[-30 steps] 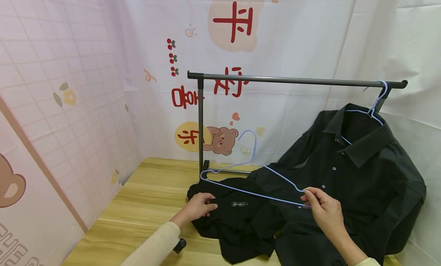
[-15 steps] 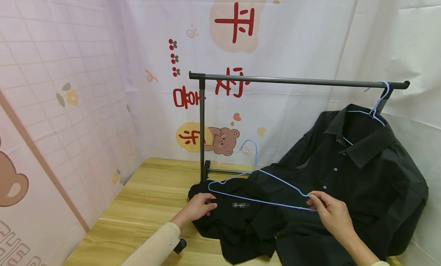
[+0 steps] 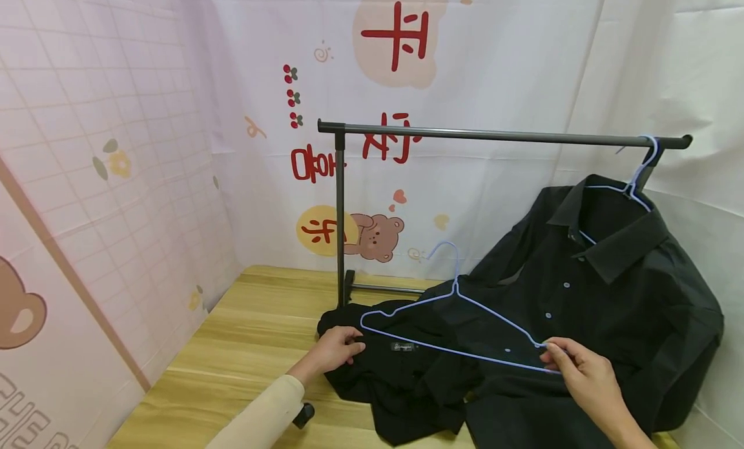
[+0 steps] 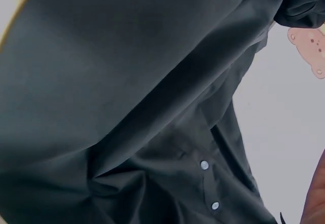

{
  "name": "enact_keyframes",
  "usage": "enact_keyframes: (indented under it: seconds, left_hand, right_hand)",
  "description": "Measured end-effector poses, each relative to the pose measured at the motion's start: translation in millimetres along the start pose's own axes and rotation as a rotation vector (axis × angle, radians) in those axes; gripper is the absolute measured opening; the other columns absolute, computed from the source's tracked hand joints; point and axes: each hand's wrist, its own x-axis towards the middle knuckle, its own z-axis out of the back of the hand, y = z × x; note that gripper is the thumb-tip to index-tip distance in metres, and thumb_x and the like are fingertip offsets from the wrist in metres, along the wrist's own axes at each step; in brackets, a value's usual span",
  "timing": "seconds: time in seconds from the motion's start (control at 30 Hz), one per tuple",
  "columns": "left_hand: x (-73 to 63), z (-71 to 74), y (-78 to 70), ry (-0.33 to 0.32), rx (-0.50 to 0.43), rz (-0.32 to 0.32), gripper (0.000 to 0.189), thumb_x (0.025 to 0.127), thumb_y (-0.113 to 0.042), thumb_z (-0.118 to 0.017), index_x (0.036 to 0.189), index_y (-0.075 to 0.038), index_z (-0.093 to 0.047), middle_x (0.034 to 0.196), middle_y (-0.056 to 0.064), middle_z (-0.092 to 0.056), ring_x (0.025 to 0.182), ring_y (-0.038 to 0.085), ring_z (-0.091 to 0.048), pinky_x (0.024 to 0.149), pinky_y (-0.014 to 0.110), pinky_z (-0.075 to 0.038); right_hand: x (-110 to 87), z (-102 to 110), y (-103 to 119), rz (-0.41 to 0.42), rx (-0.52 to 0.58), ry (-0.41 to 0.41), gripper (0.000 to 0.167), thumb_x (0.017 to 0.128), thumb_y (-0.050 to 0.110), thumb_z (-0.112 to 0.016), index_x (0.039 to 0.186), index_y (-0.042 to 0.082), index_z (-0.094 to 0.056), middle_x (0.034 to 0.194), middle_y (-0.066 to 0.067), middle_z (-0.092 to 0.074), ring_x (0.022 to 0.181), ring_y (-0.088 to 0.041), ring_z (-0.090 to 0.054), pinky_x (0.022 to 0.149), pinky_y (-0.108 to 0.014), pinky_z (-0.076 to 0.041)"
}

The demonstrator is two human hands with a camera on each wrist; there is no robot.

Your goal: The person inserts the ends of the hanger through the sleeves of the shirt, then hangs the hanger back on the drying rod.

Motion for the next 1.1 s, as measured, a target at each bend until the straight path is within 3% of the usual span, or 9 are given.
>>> enact_keyframes:
  seconds: [0.43, 0.73, 1.1]
  left_hand:
    - [0.2, 0.0, 2.8, -0.008, -0.002, -0.007, 0.021, 0.098, -0.016, -0.063, 0.11, 0.001, -0.068, 0.072, 0.004, -0.061, 0.061, 0.009, -0.053, 0.058, 0.026, -0.046]
    - [-1.0, -0.1, 2.8, -0.016, 0.008, 0.002, 0.012, 0.097, -0.011, -0.063, 0.101, -0.001, -0.069, 0.072, 0.004, -0.061, 0.062, 0.011, -0.054, 0.058, 0.027, -0.046]
    - [-0.3, 0.9, 5.4, -0.008, 0.017, 0.004, 0.016, 0.097, -0.013, -0.064, 0.105, 0.0, -0.069, 0.074, 0.001, -0.061, 0.064, 0.01, -0.055, 0.061, 0.027, -0.048]
  right_hand:
    - [-0.6, -2.9, -1.2, 0.033, 0.11, 0.042, 0.007, 0.096, -0.002, -0.061, 0.096, -0.002, -0.069, 0.074, 0.003, -0.068, 0.066, -0.003, -0.066, 0.062, -0.012, -0.051]
    - [-1.9, 9.7, -4.3, 0.018, 0.037, 0.054, 0.01, 0.099, 0.003, -0.059, 0.098, 0.0, -0.069, 0.075, 0.006, -0.068, 0.067, -0.002, -0.066, 0.063, -0.012, -0.05]
    - [-5.2, 14.9, -7.3, -0.044, 0.011, 0.061, 0.012, 0.1, 0.008, -0.059, 0.098, 0.001, -0.069, 0.075, 0.006, -0.067, 0.066, -0.003, -0.065, 0.061, -0.012, -0.05]
